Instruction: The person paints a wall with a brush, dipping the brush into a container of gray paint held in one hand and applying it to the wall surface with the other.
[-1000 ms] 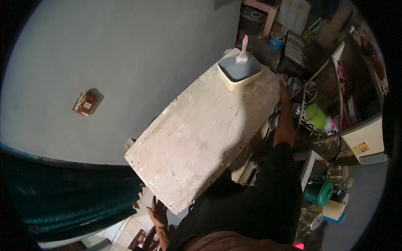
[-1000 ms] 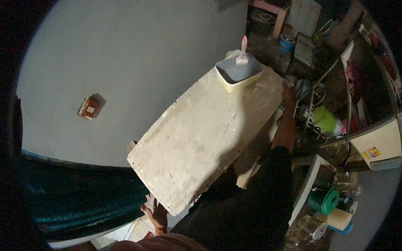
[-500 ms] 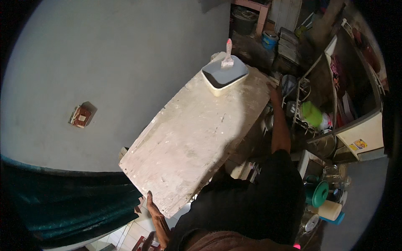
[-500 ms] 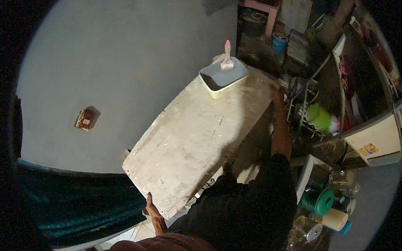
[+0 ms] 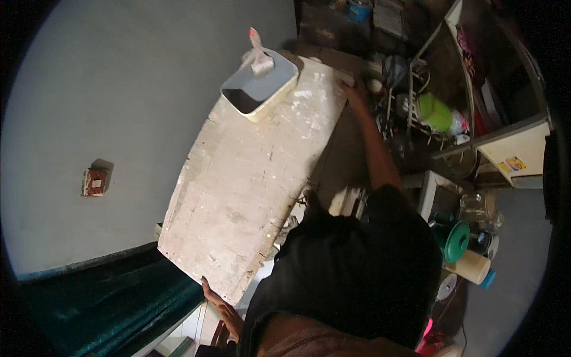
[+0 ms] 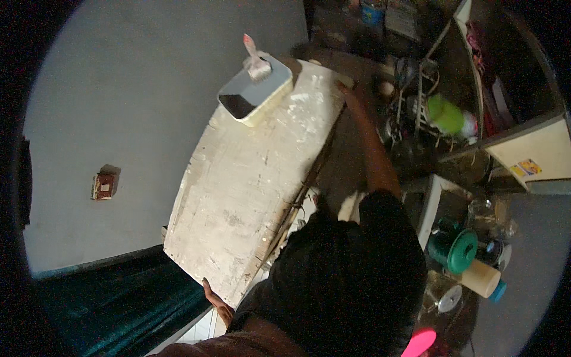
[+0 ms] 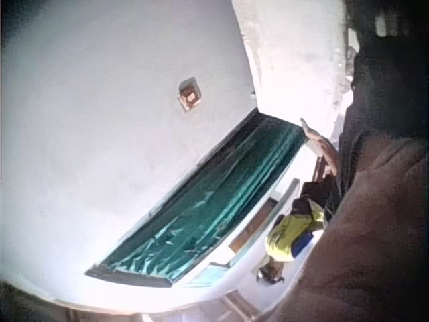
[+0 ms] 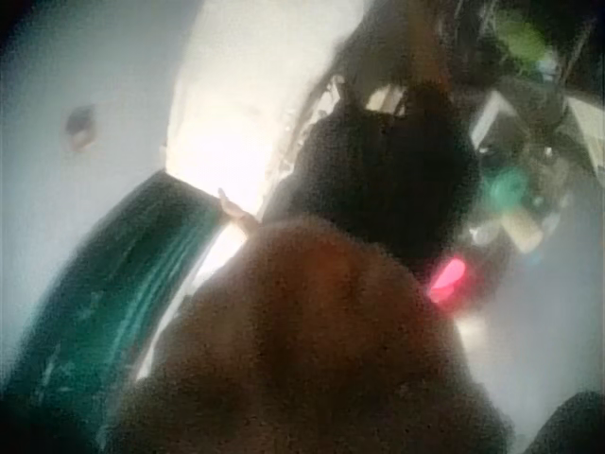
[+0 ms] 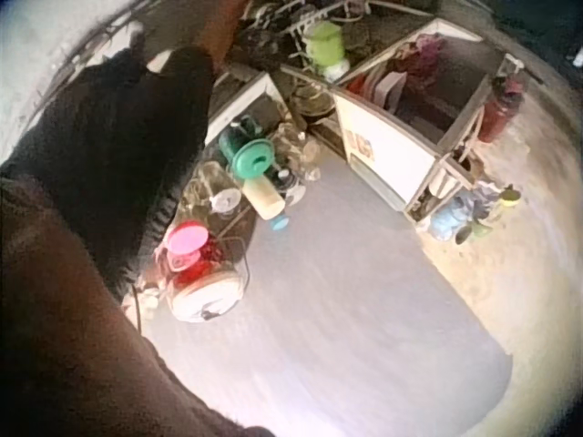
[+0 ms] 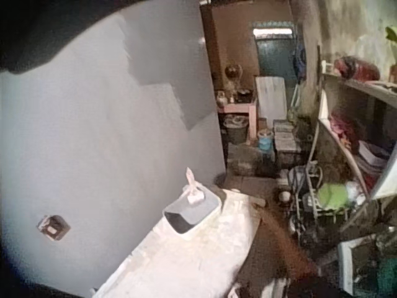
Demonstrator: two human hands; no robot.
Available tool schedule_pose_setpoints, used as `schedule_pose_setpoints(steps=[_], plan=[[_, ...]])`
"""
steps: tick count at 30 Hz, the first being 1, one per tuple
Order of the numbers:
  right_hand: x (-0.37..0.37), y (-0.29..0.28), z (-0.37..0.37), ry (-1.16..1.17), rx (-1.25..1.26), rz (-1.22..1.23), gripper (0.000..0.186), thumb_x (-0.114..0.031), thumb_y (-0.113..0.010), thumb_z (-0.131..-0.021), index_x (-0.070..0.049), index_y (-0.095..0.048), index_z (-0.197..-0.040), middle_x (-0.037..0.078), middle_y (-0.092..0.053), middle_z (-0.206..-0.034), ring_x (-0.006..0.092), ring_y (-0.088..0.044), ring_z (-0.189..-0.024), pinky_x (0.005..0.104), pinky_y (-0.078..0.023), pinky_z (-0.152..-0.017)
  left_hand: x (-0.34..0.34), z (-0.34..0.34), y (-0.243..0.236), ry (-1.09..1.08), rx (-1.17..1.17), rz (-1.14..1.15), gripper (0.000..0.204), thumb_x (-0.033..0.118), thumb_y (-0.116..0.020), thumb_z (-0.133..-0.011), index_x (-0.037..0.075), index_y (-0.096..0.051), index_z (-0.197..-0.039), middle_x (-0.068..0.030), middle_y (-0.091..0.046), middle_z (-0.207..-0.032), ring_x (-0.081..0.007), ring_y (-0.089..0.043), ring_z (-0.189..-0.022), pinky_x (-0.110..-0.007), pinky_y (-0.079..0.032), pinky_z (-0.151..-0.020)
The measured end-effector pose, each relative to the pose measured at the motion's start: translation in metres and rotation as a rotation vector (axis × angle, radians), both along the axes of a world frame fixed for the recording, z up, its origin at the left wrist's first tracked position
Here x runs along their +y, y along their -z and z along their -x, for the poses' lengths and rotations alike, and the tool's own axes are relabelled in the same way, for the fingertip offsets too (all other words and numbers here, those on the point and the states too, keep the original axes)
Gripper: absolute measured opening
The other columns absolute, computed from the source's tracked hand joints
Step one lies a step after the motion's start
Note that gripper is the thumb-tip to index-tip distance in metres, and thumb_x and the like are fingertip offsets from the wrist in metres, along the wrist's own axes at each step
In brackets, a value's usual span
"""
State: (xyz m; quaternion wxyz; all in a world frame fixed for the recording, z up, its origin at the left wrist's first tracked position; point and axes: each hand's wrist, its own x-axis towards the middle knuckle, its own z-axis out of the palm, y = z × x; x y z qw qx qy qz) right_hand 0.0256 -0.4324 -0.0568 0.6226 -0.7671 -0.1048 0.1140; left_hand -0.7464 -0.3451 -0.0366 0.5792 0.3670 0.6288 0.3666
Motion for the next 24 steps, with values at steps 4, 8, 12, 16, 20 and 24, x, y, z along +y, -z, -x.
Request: schedule_pose_setpoints(steps=[4, 8, 12, 16, 20, 24], plan=[[0.016, 0.001, 0.015, -0.096, -0.046, 0.007, 0.079, -0.048, -0.071, -0.080, 0.004, -0.046, -0.134, 0.024, -0.051, -0.133, 0.0352, -0.052, -0.122, 0.0441, -0.043, -0.099, -0.023, -0.034, -0.030, -0.058, 0.018, 0.128, 0.086, 0.057, -0.058, -0.082, 0.004, -0.034, -0.145, -0.0179, -0.035, -0.148, -0.0370, -0.038, -0.131, -0.048, -0.034, -0.106], [0.014, 0.036, 0.003, -0.100, -0.070, -0.005, 0.073, -0.045, -0.073, -0.079, 0.004, -0.052, -0.128, 0.022, -0.057, -0.126, 0.0344, -0.058, -0.113, 0.0449, -0.048, -0.090, 0.001, 0.034, 0.026, -0.049, 0.008, 0.021, 0.079, 0.053, -0.054, -0.085, 0.003, -0.037, -0.144, -0.0179, -0.037, -0.147, -0.0369, -0.039, -0.131, -0.050, -0.033, -0.106], [0.024, 0.029, 0.010, -0.004, -0.147, -0.103, 0.069, -0.042, -0.074, -0.080, 0.005, -0.052, -0.126, 0.020, -0.060, -0.120, 0.0328, -0.060, -0.107, 0.0443, -0.048, -0.088, -0.011, -0.006, 0.004, -0.026, 0.005, -0.034, 0.078, 0.053, -0.055, -0.085, 0.004, -0.037, -0.144, -0.0176, -0.035, -0.149, -0.0357, -0.037, -0.133, -0.050, -0.033, -0.107], [0.034, 0.034, 0.001, -0.119, -0.074, -0.336, 0.073, -0.040, -0.080, -0.074, 0.002, -0.051, -0.126, 0.015, -0.059, -0.117, 0.0274, -0.056, -0.107, 0.0380, -0.044, -0.092, -0.016, -0.039, -0.027, -0.139, 0.055, 0.120, 0.079, 0.053, -0.055, -0.085, 0.004, -0.036, -0.144, -0.0173, -0.033, -0.150, -0.0354, -0.036, -0.133, -0.050, -0.033, -0.107], [0.032, 0.012, 0.016, -0.006, 0.137, -0.263, 0.070, -0.037, -0.079, -0.075, 0.001, -0.052, -0.128, 0.014, -0.059, -0.122, 0.0262, -0.055, -0.111, 0.0372, -0.042, -0.096, -0.006, -0.032, -0.018, -0.157, -0.031, 0.101, 0.080, 0.057, -0.052, -0.090, 0.003, -0.036, -0.145, -0.0140, -0.038, -0.148, -0.0297, -0.035, -0.136, -0.044, -0.030, -0.110], [0.028, -0.006, 0.024, -0.027, 0.101, -0.197, 0.067, -0.034, -0.078, -0.076, 0.003, -0.053, -0.127, 0.016, -0.059, -0.121, 0.0259, -0.055, -0.111, 0.0373, -0.042, -0.095, -0.009, -0.042, -0.023, -0.187, -0.053, 0.050, 0.073, 0.052, -0.050, -0.093, -0.001, -0.038, -0.142, -0.0157, -0.045, -0.141, -0.0321, -0.047, -0.125, -0.045, -0.038, -0.104]])
